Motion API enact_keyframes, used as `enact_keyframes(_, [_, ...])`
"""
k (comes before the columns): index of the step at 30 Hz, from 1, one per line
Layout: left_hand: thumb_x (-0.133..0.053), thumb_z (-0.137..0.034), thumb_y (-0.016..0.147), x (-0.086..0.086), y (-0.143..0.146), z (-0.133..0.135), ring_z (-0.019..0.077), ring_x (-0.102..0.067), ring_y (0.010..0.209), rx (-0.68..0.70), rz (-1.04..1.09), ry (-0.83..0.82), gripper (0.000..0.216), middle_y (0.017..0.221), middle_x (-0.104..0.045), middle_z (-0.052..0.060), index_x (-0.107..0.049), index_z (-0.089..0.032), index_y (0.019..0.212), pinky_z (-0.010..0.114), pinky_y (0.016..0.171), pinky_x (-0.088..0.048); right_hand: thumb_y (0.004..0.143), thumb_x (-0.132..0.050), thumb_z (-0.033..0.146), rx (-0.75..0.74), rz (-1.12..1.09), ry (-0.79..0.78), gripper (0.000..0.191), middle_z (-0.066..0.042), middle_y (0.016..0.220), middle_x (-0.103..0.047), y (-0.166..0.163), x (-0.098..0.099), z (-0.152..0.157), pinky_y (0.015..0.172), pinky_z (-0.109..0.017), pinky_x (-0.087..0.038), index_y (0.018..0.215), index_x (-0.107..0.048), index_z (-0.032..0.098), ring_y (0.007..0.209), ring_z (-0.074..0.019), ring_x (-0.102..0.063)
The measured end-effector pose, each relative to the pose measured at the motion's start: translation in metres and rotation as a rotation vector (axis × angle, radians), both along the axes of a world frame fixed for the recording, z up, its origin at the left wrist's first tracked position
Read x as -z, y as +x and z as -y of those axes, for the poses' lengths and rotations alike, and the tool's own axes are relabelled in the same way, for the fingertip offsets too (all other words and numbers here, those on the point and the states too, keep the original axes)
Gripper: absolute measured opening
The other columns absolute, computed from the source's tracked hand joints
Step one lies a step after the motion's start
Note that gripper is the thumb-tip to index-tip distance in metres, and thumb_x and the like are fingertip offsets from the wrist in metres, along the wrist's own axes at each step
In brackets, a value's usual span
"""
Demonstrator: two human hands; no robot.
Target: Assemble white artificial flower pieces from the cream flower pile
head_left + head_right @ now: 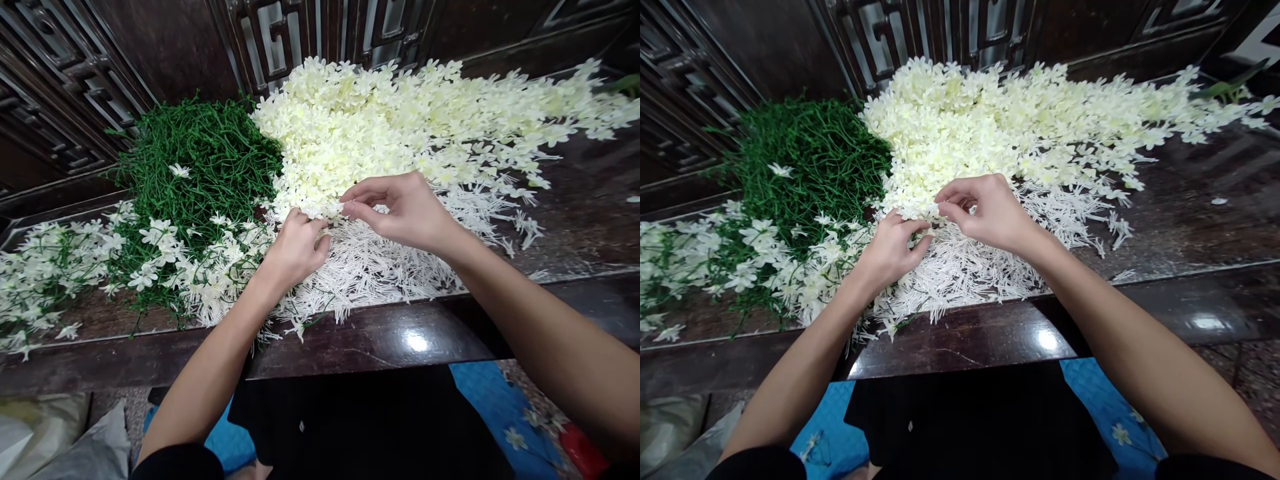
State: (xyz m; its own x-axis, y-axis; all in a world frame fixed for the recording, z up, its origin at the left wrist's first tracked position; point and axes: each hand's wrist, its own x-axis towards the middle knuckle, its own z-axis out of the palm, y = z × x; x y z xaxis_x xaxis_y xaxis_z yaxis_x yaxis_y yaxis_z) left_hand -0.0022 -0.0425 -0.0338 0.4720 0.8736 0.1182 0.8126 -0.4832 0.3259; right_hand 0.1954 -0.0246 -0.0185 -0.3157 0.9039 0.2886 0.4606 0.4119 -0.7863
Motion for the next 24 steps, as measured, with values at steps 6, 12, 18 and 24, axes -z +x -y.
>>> enact_keyframes(6, [-0.049,-0.018,0.096,0.003,0.0,-0.002,0.0279,-0.062,0.089,-0.014,0.037,0.007,0.029,0.078,-0.073,0.013,-0.076,-0.009,0.101,0.054,0.098,-0.045,0.088,-0.064,0.032,0.002,0.037,-0.013,0.015,-0.009,0.086,-0.076,0.001,0.002,-0.001,0.085,-0.055,-0.06,0.088,-0.072,0.02,0.081,-0.0285,-0.072])
enact_keyframes(12, [-0.06,-0.02,0.091,0.0,0.0,-0.004,0.0211,-0.068,0.082,-0.121,0.376,0.007,0.018,0.089,-0.078,0.008,-0.076,-0.014,0.095,0.042,0.086,-0.055,0.085,-0.066,0.032,0.011,0.011,-0.021,0.012,-0.01,0.088,-0.074,-0.002,0.001,-0.001,0.088,-0.056,-0.059,0.083,-0.069,0.02,0.083,-0.0293,-0.071])
enact_keyframes(18, [-0.07,-0.019,0.083,-0.007,0.0,-0.007,0.0147,-0.071,0.08,-0.247,0.781,-0.069,0.008,0.088,-0.078,0.005,-0.076,-0.015,0.088,0.027,0.071,-0.057,0.081,-0.069,0.027,-0.006,-0.1,-0.026,0.005,-0.008,0.08,-0.073,-0.004,-0.007,0.006,0.077,-0.048,-0.062,0.078,-0.068,0.022,0.074,-0.0243,-0.069])
enact_keyframes(24, [-0.073,-0.019,0.081,-0.007,0.001,-0.007,0.0139,-0.071,0.082,-0.221,0.944,-0.215,0.007,0.093,-0.078,0.005,-0.076,-0.018,0.087,0.027,0.079,-0.06,0.082,-0.072,0.03,-0.083,-0.138,-0.012,0.007,-0.003,0.073,-0.071,-0.005,-0.007,0.009,0.067,-0.042,-0.061,0.078,-0.07,0.025,0.066,-0.0207,-0.067])
